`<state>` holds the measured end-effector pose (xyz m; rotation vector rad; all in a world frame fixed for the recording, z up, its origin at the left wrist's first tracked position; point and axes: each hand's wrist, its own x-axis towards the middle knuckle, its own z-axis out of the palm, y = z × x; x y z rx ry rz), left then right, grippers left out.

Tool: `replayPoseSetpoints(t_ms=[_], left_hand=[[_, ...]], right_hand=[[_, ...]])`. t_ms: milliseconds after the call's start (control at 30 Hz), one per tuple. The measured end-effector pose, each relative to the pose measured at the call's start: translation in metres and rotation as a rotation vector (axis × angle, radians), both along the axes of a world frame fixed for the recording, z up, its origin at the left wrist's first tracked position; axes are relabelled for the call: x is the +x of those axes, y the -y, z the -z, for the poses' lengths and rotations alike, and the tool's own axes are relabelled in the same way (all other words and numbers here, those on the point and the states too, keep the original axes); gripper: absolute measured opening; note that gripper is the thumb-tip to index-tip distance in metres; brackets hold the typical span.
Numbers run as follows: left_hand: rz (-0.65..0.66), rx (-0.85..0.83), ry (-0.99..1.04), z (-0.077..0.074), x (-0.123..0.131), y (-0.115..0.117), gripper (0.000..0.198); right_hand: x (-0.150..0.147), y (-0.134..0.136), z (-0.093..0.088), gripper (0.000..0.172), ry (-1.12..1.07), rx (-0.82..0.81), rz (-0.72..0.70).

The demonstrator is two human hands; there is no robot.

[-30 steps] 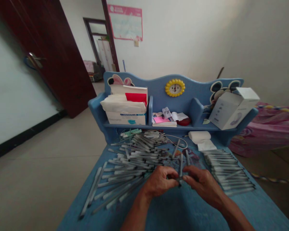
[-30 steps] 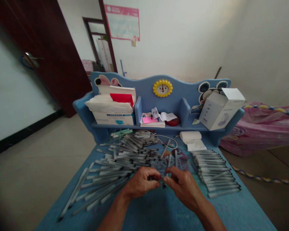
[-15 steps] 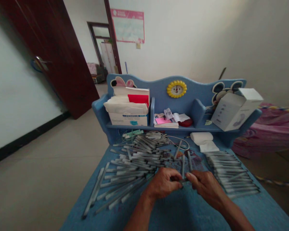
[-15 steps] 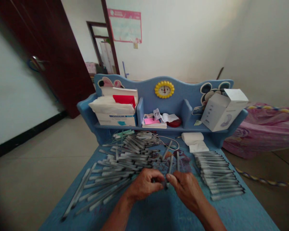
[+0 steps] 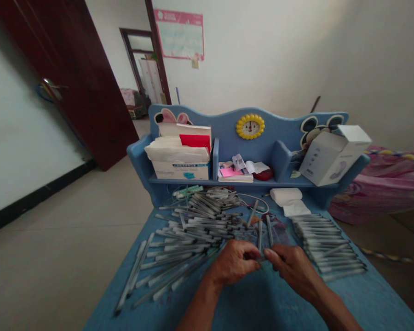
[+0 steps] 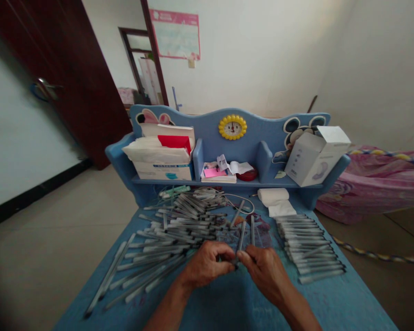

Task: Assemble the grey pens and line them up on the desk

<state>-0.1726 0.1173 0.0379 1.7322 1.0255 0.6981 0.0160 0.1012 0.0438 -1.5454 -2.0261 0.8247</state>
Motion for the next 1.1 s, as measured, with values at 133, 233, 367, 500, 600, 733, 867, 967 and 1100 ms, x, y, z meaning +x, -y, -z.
replayPoseSetpoints(t_ms=[133, 233, 367, 500, 600, 733, 867, 967, 1100], left_hand=[[0.009, 0.007, -0.012, -0.001, 0.001, 0.000, 0.012], [0.012, 0.054, -0.034, -0.001, 0.003, 0.001, 0.011], [-0.002, 0.249, -0.151, -0.001, 0.008, 0.001, 0.006], [-0.024, 0.501, -0.318, 0.003, 0.015, 0.002, 0.007], [-0.043, 0.612, -0.394, 0.007, 0.019, 0.004, 0.007], [-0.062, 0.647, -0.462, 0.007, 0.021, 0.006, 0.003], [-0.070, 0.605, -0.496, 0.003, 0.015, 0.005, 0.007], [-0.041, 0.586, -0.517, 0.001, 0.009, 0.002, 0.009], [0.009, 0.569, -0.533, 0.002, 0.007, 0.000, 0.010]], right_hand=[[-0.001, 0.001, 0.000, 0.031, -0.043, -0.003, -0.029], [-0.002, 0.001, 0.003, 0.034, -0.060, 0.001, 0.006], [-0.005, -0.001, 0.009, 0.039, -0.064, 0.008, 0.090], [-0.008, -0.002, 0.013, 0.046, -0.157, -0.079, 0.188], [-0.009, -0.003, 0.016, 0.049, -0.278, -0.188, 0.238], [-0.009, -0.005, 0.020, 0.048, -0.400, -0.303, 0.311], [-0.004, -0.006, 0.022, 0.046, -0.502, -0.302, 0.335], [0.000, -0.006, 0.024, 0.045, -0.540, -0.283, 0.360], [0.002, -0.005, 0.026, 0.046, -0.544, -0.292, 0.390]])
